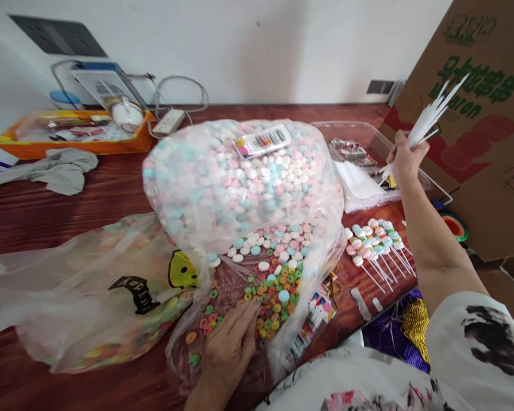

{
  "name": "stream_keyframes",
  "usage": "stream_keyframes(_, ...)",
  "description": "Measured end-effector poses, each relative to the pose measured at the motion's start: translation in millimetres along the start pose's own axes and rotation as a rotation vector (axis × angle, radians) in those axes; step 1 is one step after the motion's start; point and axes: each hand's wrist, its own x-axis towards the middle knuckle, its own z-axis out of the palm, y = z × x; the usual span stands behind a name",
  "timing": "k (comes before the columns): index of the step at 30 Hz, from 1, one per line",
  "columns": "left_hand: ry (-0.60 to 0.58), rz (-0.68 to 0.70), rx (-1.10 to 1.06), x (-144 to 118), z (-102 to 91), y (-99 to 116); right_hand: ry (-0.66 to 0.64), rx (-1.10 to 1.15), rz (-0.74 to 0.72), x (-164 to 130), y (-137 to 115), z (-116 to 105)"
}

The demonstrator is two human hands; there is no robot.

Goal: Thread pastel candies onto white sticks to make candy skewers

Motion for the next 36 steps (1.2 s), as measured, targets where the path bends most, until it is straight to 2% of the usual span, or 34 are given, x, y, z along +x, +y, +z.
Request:
stream_keyframes(1, -0.002, -0.004, -0.004, 0.2, -1.2, 1.3, 0.130, 0.120, 0.011, -11.3, -10.1, -9.2)
stream_keyframes(3, -0.007, -0.004, -0.013, 0.6, -3.1, 3.9, 0.224, 0.302, -0.017, -49.9, -31.0, -28.9)
stream_keyframes(5, -0.011, -0.007, -0.020, 0.4, -4.1, 6.5, 0.261, 0.386, -0.008, -110.5, -48.1, -44.9)
stream_keyframes(7, -0.025, -0.011, -0.029, 0.0, -4.4, 9.9, 0.251, 0.404, 0.070, -185.2, -54.6, -51.1)
stream_keyframes(8, -0.037, -0.011, -0.031, 0.2, -4.5, 12.0, 0.238, 0.399, 0.124, -222.8, -52.8, -49.4)
stream_keyframes(10, -0.063, -0.007, -0.034, 1.4, -4.5, 17.0, 0.102, 0.393, 0.222, -288.2, -41.7, -38.0)
stream_keyframes(12, -0.083, 0.003, -0.041, 3.7, -4.6, 22.3, -0.056, 0.360, 0.275, -330.7, -27.7, -21.9)
stream_keyframes(13, -0.088, 0.012, -0.047, 4.9, -4.7, 24.7, -0.090, 0.351, 0.283, -342.4, -22.1, -15.1)
stream_keyframes(16, -0.076, 0.044, -0.059, 6.7, -5.9, 30.0, -0.140, 0.358, 0.287, -349.7, -15.7, -8.9)
stream_keyframes(22, -0.052, 0.025, -0.043, 0.4, -13.0, 40.0, -0.107, 0.427, 0.326, -347.9, -19.6, -21.7)
stream_keyframes(27, -0.064, -0.009, -0.034, -0.9, -18.3, 48.0, -0.157, 0.501, 0.401, -356.0, -14.8, -12.3)
stream_keyframes(29, -0.059, -0.015, -0.032, -0.9, -19.3, 48.7, -0.153, 0.594, 0.395, -355.1, -17.0, -13.2)
stream_keyframes(31, -0.060, -0.016, -0.029, -1.2, -19.3, 48.6, -0.094, 0.651, 0.372, -353.4, -21.1, -16.6)
stream_keyframes(34, -0.064, -0.013, -0.021, -2.0, -17.2, 47.6, 0.002, 0.585, 0.295, -352.0, -25.0, -17.9)
stream_keyframes(36, -0.054, -0.009, -0.024, -2.8, -14.6, 46.4, -0.077, 0.509, 0.282, -352.0, -23.5, -14.5)
